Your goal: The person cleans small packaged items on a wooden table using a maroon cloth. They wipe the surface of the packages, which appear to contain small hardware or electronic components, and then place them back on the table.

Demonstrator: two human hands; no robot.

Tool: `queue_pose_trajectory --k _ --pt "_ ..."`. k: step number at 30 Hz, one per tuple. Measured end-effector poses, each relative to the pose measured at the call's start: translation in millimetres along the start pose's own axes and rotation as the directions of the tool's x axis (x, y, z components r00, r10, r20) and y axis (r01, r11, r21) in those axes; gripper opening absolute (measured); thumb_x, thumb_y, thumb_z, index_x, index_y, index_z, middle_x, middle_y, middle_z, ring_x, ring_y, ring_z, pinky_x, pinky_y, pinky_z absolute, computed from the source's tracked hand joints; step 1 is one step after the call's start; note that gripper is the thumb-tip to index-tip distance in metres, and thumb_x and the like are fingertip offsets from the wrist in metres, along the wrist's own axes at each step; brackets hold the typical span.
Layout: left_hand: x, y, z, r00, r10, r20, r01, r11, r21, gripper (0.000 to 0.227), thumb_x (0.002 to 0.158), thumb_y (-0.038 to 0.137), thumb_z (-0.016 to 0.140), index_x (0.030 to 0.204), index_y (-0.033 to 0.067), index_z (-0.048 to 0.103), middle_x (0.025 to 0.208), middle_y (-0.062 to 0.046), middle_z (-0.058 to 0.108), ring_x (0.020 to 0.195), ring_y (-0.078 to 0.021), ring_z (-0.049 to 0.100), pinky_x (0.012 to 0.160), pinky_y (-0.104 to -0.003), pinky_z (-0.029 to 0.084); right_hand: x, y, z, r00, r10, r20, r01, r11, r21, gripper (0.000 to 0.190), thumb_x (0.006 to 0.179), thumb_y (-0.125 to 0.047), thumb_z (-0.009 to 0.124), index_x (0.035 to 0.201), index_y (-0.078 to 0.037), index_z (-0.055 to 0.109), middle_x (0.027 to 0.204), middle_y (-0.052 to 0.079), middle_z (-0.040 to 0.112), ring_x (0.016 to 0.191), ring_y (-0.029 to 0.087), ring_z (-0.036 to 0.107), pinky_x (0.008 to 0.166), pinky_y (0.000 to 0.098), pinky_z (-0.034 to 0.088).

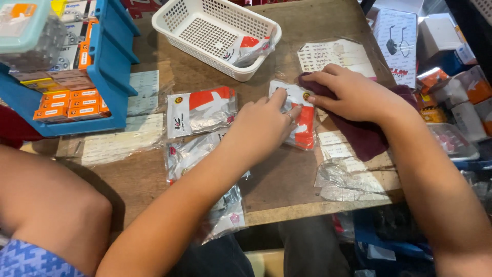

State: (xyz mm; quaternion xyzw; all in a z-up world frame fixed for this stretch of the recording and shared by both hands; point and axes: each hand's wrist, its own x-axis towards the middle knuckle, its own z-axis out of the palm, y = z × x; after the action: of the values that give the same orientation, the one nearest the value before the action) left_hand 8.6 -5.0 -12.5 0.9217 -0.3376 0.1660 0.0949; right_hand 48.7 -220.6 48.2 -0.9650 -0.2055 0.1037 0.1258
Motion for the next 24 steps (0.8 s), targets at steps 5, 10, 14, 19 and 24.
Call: queue_pose_trajectory --k 5,10,14,19,24 --pt "-0.3 0.2 0.5 1.000 -0.006 -0.005 0.006 1.000 -0.010 0.030 0.092 0.032 0.069 0.118 0.0177 0.075 0.109 -0.008 0.055 0.084 -0.0362 0.071 0.066 -0.045 0.054 1.5 2.4 0.5 1.000 0.004 0.011 -0.004 1.000 0.005 0.048 0.098 -0.040 0.058 0.140 -0.018 0.056 0.129 0.020 0.059 0.120 0.050 0.058 0.101 0.0614 0.049" --pt "-0.8 -0.9 1.4 1.000 -0.011 -0.018 0.011 1.000 0.001 0.026 0.090 0.033 0.070 0.111 0.0192 0.076 0.108 -0.007 0.055 0.083 -0.0346 0.071 0.068 -0.044 0.052 -0.9 1.1 -0.7 1.000 0.005 0.017 -0.005 1.000 -0.010 0.049 0.097 -0.040 0.058 0.141 -0.017 0.055 0.130 0.020 0.058 0.120 0.050 0.058 0.101 0.0612 0.049" --pt "-1.7 -0.5 -0.9 1.000 -0.027 -0.013 0.027 0.999 -0.042 0.023 0.089 0.030 0.071 0.108 0.0168 0.074 0.108 -0.008 0.057 0.084 -0.0373 0.072 0.068 -0.046 0.052 -1.1 0.8 0.2 1.000 0.011 0.013 -0.011 1.000 -0.009 0.050 0.098 -0.040 0.057 0.141 -0.017 0.055 0.129 0.019 0.058 0.121 0.049 0.058 0.100 0.0603 0.049" --pt "-1.1 0.7 -6.2 0.999 -0.037 0.014 0.038 0.997 -0.061 0.021 0.089 0.026 0.071 0.108 0.0159 0.074 0.109 -0.009 0.057 0.085 -0.0378 0.072 0.069 -0.045 0.052 -3.0 -1.9 -1.0 1.000 0.021 0.013 -0.021 1.000 -0.002 0.049 0.097 -0.039 0.058 0.142 -0.018 0.055 0.129 0.018 0.058 0.122 0.047 0.058 0.101 0.0585 0.049" --pt "-1.5 0.2 -1.6 1.000 -0.027 0.001 0.027 1.000 -0.016 0.020 0.087 0.030 0.073 0.101 0.0163 0.075 0.107 -0.007 0.058 0.083 -0.0347 0.072 0.068 -0.044 0.053 -3.7 -1.7 -1.4 1.000 0.011 0.005 -0.011 1.000 -0.002 0.048 0.098 -0.038 0.058 0.141 -0.017 0.055 0.127 0.019 0.059 0.121 0.048 0.058 0.101 0.0592 0.049"
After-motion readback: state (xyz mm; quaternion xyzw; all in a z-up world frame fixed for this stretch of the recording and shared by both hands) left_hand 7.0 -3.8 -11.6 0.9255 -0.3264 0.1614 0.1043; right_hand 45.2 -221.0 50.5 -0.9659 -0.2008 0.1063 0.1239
